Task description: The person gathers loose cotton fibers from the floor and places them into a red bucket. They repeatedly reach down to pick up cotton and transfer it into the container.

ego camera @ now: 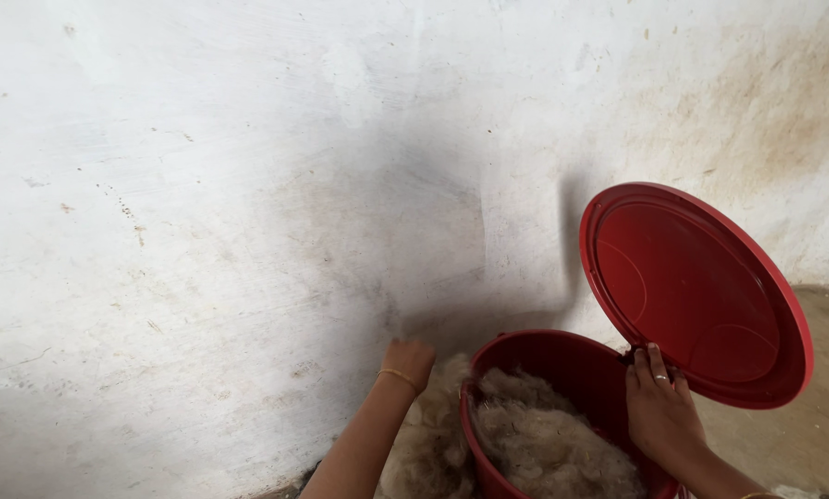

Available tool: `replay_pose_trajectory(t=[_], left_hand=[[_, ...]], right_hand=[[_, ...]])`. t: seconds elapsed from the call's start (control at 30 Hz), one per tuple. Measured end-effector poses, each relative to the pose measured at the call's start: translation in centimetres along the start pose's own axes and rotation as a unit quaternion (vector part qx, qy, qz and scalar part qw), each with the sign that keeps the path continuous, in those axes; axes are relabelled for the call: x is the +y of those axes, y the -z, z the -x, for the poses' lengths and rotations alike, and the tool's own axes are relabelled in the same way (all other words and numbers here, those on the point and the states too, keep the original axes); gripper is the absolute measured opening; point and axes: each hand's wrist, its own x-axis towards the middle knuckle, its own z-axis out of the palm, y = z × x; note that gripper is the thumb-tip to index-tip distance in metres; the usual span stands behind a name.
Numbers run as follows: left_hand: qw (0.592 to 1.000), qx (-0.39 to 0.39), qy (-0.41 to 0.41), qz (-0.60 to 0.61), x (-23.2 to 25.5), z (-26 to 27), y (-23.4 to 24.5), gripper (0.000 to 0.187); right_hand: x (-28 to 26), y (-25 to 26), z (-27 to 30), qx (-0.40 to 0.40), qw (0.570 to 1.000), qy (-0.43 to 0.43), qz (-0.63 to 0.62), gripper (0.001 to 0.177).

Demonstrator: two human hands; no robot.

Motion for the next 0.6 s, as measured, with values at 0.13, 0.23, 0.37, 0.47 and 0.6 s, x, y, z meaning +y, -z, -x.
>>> replay_pose_trajectory(t=[0.13,0.23,0.37,0.47,0.6], left_hand=[[0.995,-0.097,0.009,-0.019,-1.7,0.6,-3.0,0.008],[0.990,-0.131,0.046,-0.021,-2.7,1.1,-4.3,0.008],[0.986,-0.155,0.059,-0.017,-2.7,1.3,-4.6,0.010],[0.987,-0.146,0.062,-0.017,-2.1,1.0,-2.6,0.011],[0.985,-0.148,0.088,-0.012,-0.7,0.3,1.8,0.011]], right_hand=[[-0.2,-0.2,-0.3,-0.001,1.000,-0.003,0.006,0.057],[-0.1,-0.5,-0.2,-0.001,1.000,-0.003,0.021,0.060],[-0.1,-0.4,-0.5,-0.002,1.000,-0.003,0.014,0.059],[-0.1,-0.5,-0.3,0.003,1.000,-0.002,0.002,0.057],[0.0,-0.3,-0.2,0.001,1.000,0.002,0.001,0.057]])
